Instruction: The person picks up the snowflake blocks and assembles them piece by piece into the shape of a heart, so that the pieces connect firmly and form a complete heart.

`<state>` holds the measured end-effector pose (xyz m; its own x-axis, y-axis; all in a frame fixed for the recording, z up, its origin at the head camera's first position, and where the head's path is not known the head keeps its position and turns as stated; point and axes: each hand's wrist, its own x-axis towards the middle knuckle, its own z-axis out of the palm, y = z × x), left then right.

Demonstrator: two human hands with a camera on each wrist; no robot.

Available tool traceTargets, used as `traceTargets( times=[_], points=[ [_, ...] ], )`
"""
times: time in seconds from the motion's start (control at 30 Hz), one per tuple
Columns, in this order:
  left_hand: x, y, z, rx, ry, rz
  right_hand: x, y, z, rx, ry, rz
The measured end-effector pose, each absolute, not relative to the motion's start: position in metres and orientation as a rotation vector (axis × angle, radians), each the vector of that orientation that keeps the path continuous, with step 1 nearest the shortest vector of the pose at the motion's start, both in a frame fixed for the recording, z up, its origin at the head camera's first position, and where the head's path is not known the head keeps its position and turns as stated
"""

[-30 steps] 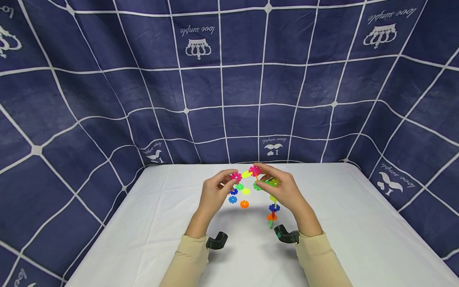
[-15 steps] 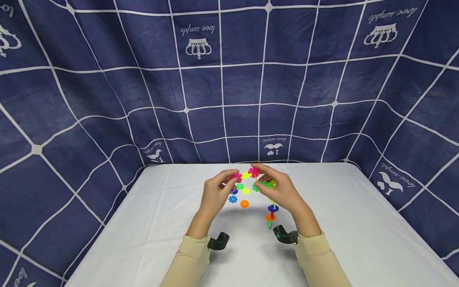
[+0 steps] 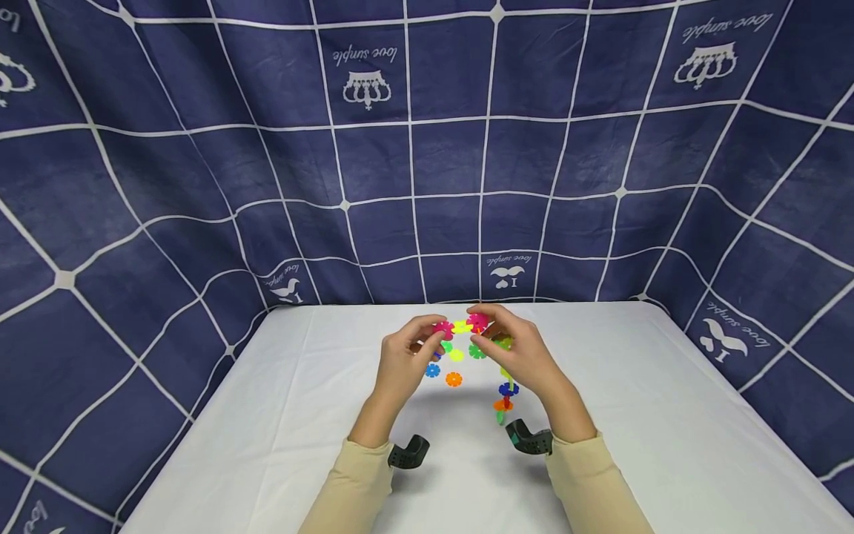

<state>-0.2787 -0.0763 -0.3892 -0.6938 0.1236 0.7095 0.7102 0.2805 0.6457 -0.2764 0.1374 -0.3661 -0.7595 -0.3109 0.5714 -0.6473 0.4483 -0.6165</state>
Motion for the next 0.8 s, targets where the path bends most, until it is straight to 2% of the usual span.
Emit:
traceTargets(
  times=[0.8],
  points=[
    [-0.2726,-0.0712,-0.3832,-0.852,-1.939,-1.405,-0.2707,0.1417,-0.3585,0.853,-2.301,1.245]
  ],
)
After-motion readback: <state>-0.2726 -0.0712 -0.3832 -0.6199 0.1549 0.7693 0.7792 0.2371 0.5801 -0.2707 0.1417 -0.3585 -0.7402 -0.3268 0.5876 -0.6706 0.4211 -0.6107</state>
